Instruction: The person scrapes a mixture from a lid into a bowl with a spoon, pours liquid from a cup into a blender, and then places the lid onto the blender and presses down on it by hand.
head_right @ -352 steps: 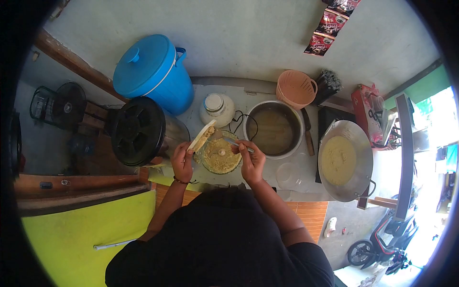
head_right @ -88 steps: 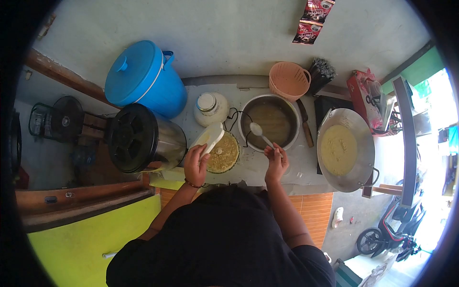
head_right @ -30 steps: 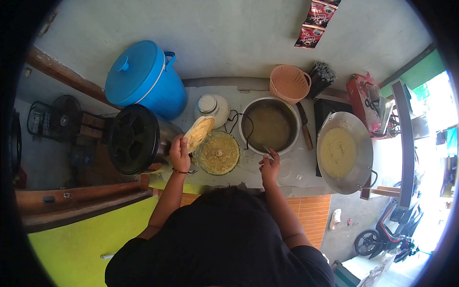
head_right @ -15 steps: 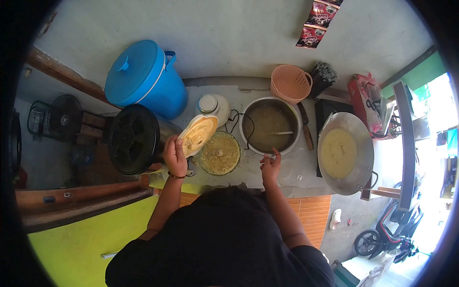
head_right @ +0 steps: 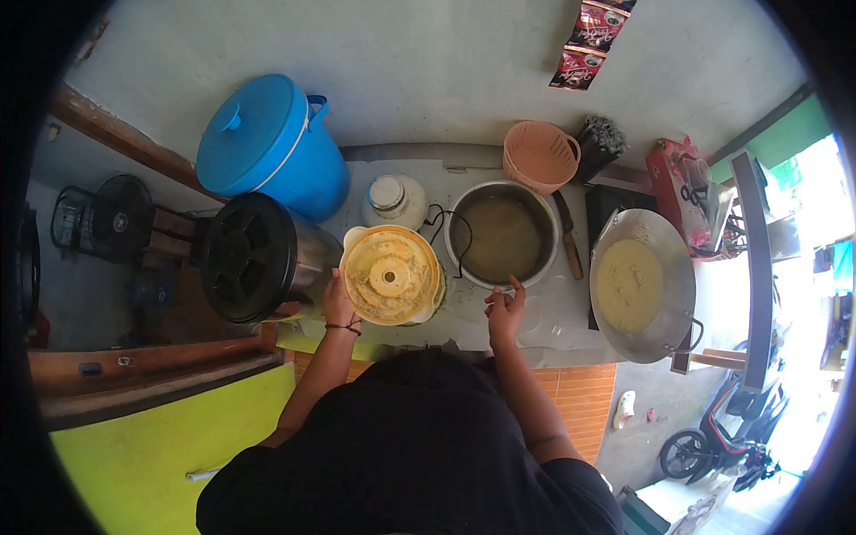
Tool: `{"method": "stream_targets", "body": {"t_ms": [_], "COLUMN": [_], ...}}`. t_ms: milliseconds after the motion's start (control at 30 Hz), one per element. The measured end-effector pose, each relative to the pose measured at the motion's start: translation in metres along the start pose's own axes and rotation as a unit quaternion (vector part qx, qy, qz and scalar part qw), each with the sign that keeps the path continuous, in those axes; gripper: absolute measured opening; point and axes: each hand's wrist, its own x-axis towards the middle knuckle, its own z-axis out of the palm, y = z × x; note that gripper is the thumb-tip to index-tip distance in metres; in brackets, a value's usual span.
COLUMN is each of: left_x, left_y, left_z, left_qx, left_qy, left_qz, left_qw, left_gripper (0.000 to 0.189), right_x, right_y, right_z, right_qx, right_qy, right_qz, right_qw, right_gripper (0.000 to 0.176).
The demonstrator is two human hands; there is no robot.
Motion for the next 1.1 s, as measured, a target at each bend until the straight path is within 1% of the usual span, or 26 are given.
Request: {"method": "stream_targets", "body": {"t_ms": [67, 167, 267, 367, 433, 467, 500, 533, 567, 633, 667, 733, 767, 867, 900, 933, 967, 1033, 1067, 1100], "left_x": [0.004, 0.009, -0.002, -0.001, 0.003, 0.005, 0.005, 0.004, 0.004, 0.001, -0.001, -0.010, -0.014, -0.004, -0.009, -0.019, -0.029, -0.058, -0.072, -0.084], "left_y": [-0.011, -0.027, -0.021, -0.033, -0.045, -0.052, -0.057, -0.062, -0.066, -0.070, -0.072, -0.062, -0.057, -0.076, -0.077, -0.076, -0.074, -0.051, -0.041, -0.037], "left_z": [-0.011, -0.028, -0.028, -0.041, -0.056, -0.062, -0.062, -0.063, -0.064, -0.060, -0.058, -0.052, -0.049, -0.065, -0.060, -0.048, -0.037, -0.001, 0.016, 0.031], "left_qx": [-0.044, -0.058, 0.000, -0.022, 0.061, 0.102, 0.114, 0.125, 0.124, 0.111, 0.099, 0.158, 0.187, 0.231, 0.350, 0.461, 0.562, 0.495, 0.456, 0.418], "left_qy": [0.018, 0.037, 0.057, 0.048, 0.038, 0.032, 0.049, 0.067, 0.076, 0.085, 0.084, 0.049, 0.031, 0.036, 0.087, 0.136, 0.181, 0.157, 0.144, 0.053], "left_qz": [-0.072, -0.116, -0.133, -0.151, -0.103, -0.080, -0.054, -0.028, -0.010, 0.018, 0.028, 0.037, 0.042, 0.045, 0.106, 0.166, 0.222, 0.360, 0.426, 0.390], "left_qw": [0.996, 0.991, 0.989, 0.987, 0.992, 0.991, 0.991, 0.990, 0.989, 0.990, 0.991, 0.985, 0.981, 0.971, 0.927, 0.861, 0.776, 0.775, 0.768, 0.819], "left_gripper": [0.043, 0.043, 0.042, 0.038, 0.037, 0.037, 0.035, 0.033, 0.033, 0.033, 0.034, 0.038, 0.040, 0.052, 0.051, 0.050, 0.049, 0.048, 0.048, 0.048], "right_x": [-0.002, -0.005, -0.007, -0.007, -0.007, -0.006, -0.005, -0.005, -0.007, -0.019, -0.020, -0.021, -0.023, -0.027, -0.029, -0.030, -0.031, -0.029, -0.029, -0.030], "right_y": [0.000, -0.001, -0.002, 0.001, 0.002, 0.007, 0.010, 0.012, 0.014, -0.004, -0.002, 0.001, 0.002, -0.001, -0.003, -0.004, -0.005, -0.007, -0.008, -0.008], "right_z": [-0.002, -0.003, -0.004, -0.004, -0.006, -0.009, -0.010, -0.012, -0.017, -0.020, -0.024, -0.033, -0.038, -0.053, -0.058, -0.063, -0.071, -0.092, -0.101, -0.110], "right_qx": [0.003, 0.006, 0.007, 0.006, -0.004, -0.049, -0.095, -0.140, -0.189, -0.285, -0.308, -0.353, -0.351, -0.343, -0.340, -0.336, -0.354, -0.389, -0.419, -0.448], "right_qy": [-0.003, -0.009, -0.015, -0.021, -0.019, -0.010, -0.001, 0.009, -0.002, -0.023, -0.021, -0.014, -0.016, -0.010, -0.002, 0.007, 0.023, 0.057, 0.103, 0.149], "right_qz": [0.000, -0.002, -0.001, -0.013, -0.032, -0.082, -0.132, -0.181, -0.207, -0.257, -0.288, -0.349, -0.341, -0.318, -0.310, -0.302, -0.290, -0.264, -0.265, -0.264], "right_qw": [1.000, 1.000, 1.000, 1.000, 0.999, 0.995, 0.987, 0.974, 0.960, 0.923, 0.906, 0.868, 0.872, 0.884, 0.888, 0.892, 0.889, 0.881, 0.862, 0.841], "right_gripper": [0.042, 0.042, 0.042, 0.041, 0.038, 0.035, 0.031, 0.028, 0.024, 0.017, 0.015, 0.012, 0.012, 0.011, 0.011, 0.010, 0.013, 0.018, 0.023, 0.027]}}
